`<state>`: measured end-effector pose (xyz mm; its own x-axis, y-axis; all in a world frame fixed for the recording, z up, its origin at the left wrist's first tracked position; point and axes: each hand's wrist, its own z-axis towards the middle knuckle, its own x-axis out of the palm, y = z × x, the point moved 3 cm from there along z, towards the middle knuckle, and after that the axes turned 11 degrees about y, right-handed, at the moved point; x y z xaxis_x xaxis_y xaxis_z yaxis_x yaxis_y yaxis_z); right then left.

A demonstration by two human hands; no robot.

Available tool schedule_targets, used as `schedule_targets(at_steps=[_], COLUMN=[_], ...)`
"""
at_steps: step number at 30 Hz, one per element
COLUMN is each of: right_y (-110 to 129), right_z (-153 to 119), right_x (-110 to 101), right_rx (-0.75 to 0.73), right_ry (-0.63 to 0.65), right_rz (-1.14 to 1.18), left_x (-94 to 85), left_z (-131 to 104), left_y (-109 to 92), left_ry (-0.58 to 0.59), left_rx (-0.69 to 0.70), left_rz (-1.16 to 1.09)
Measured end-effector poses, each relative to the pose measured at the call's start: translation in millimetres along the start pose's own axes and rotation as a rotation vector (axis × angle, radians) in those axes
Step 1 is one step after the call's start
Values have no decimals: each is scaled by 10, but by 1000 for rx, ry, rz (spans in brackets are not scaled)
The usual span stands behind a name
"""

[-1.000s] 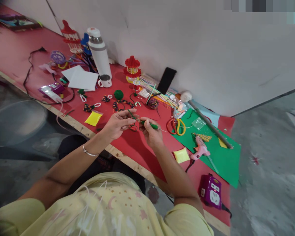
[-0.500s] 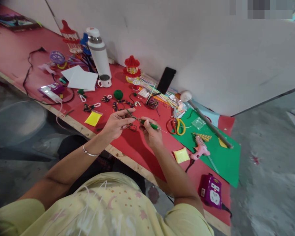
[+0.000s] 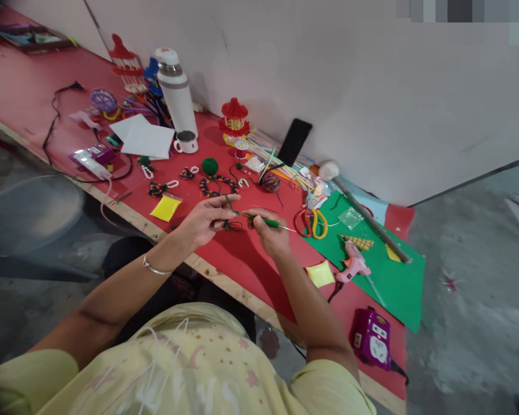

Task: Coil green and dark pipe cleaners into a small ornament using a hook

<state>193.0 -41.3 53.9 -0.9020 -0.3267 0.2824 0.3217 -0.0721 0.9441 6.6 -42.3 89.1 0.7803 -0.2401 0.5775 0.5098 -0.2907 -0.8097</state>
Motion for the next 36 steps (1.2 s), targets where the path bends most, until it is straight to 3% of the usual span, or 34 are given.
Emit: schedule_targets(at_steps=[8,16,23,36], right_y=[66,-67,-37,-50], right_z=[-4,5,1,2], right_x=[-91,-34,36,28], right_rx=[-90,66,41,57], right_ry=[112,-22,-80,-90], right_rz=[-123,105,145,165], left_x=[0,38,5,-4], left_z=[-8,-32,-4,12], left_y=[-14,-37,21,38], left_ry=[48,-16,-57,-74], left_rx=[-59,8,88,115], left_rz=[-16,0,16,68])
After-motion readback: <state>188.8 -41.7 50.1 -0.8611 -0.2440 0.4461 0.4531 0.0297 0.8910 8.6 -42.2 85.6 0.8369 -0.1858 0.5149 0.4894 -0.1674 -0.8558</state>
